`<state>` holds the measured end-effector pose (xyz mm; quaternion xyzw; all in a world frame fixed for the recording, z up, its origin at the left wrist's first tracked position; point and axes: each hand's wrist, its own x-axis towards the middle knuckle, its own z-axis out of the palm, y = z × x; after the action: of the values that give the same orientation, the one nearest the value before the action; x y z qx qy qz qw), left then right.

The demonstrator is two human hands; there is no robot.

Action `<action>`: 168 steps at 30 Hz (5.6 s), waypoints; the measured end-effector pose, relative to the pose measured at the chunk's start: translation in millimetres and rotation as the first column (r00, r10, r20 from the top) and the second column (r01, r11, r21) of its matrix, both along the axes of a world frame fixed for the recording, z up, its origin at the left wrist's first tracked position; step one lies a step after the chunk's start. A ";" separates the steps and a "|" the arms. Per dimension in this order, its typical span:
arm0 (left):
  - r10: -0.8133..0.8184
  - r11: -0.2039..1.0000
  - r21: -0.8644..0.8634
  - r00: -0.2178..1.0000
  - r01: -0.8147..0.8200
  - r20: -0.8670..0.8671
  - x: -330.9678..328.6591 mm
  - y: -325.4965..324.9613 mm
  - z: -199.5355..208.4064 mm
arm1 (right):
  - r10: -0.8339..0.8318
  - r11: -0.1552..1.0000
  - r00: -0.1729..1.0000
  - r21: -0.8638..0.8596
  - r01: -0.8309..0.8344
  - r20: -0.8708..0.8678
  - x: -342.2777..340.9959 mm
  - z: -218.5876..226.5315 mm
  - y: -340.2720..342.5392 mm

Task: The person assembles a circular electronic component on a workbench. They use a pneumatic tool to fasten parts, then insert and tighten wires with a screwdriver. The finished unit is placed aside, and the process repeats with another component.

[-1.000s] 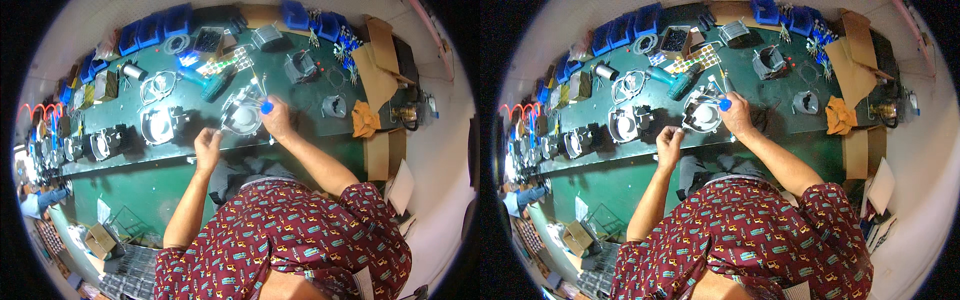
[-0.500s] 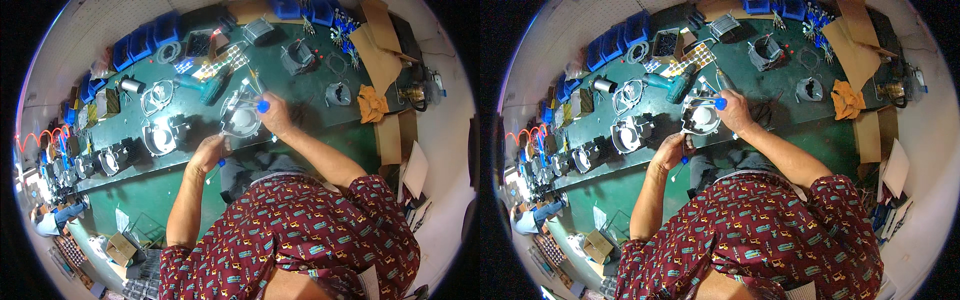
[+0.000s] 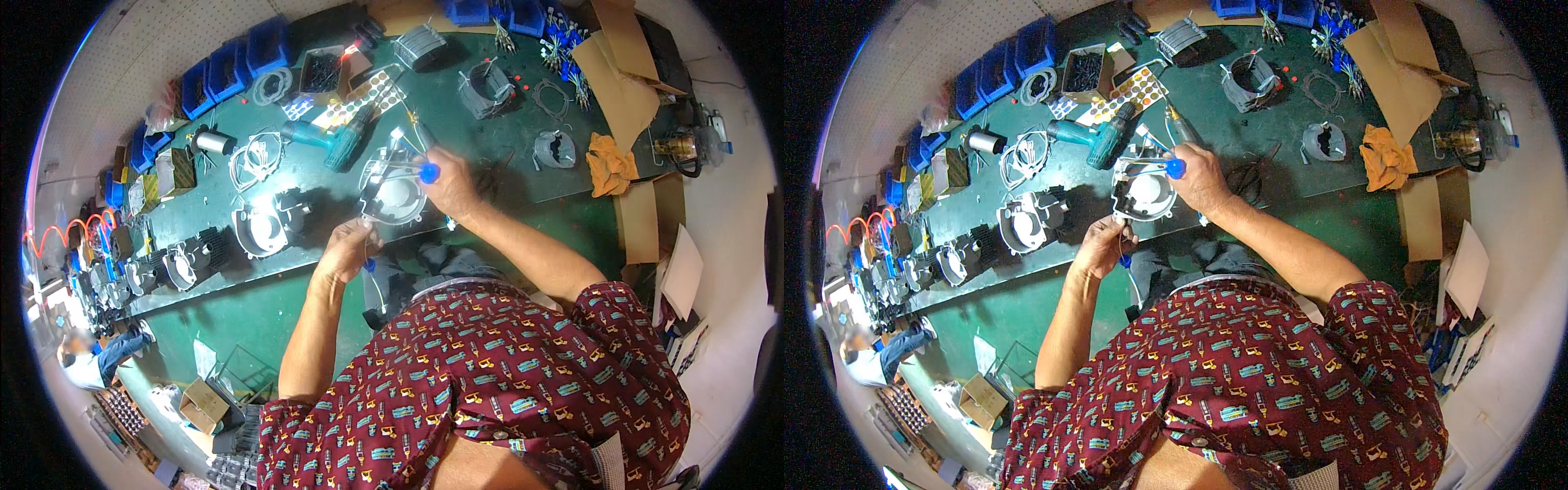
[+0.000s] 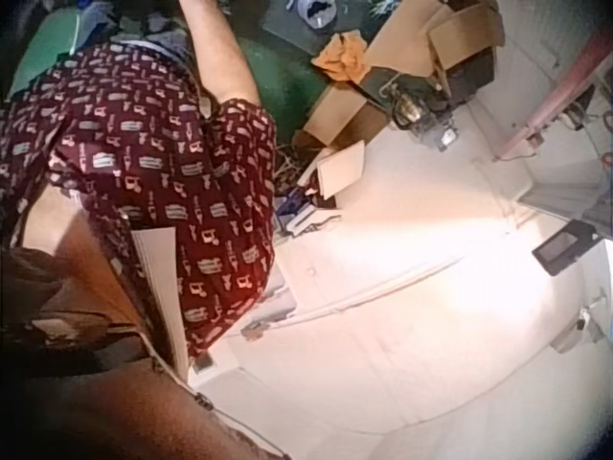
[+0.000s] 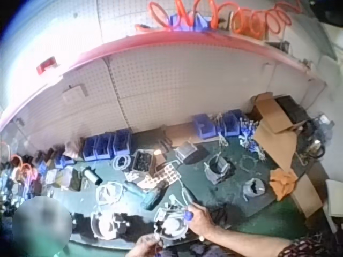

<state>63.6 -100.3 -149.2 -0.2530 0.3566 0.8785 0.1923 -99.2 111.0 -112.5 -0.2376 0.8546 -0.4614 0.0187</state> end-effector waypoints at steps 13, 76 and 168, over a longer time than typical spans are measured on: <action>-0.205 0.130 -0.983 0.966 -0.132 -0.157 9.4 21.1 -14.9 | -0.007 1.000 0.999 0.000 0.007 -0.038 0.1 -1.5 -2.7; 0.090 0.307 -0.908 0.958 -0.286 -0.272 16.1 51.3 -7.0 | 0.050 0.999 0.997 0.025 -0.048 -0.057 -7.6 -1.0 -5.7; -0.014 0.144 -0.964 0.973 -0.225 -0.229 51.8 23.0 126.1 | 0.226 0.832 0.829 -0.544 0.109 0.512 -37.0 66.6 43.7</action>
<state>115.4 -77.3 -23.1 -0.2592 0.8390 0.4644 -0.1146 -136.2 154.7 -45.9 -0.1154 0.6332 -0.7354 0.2118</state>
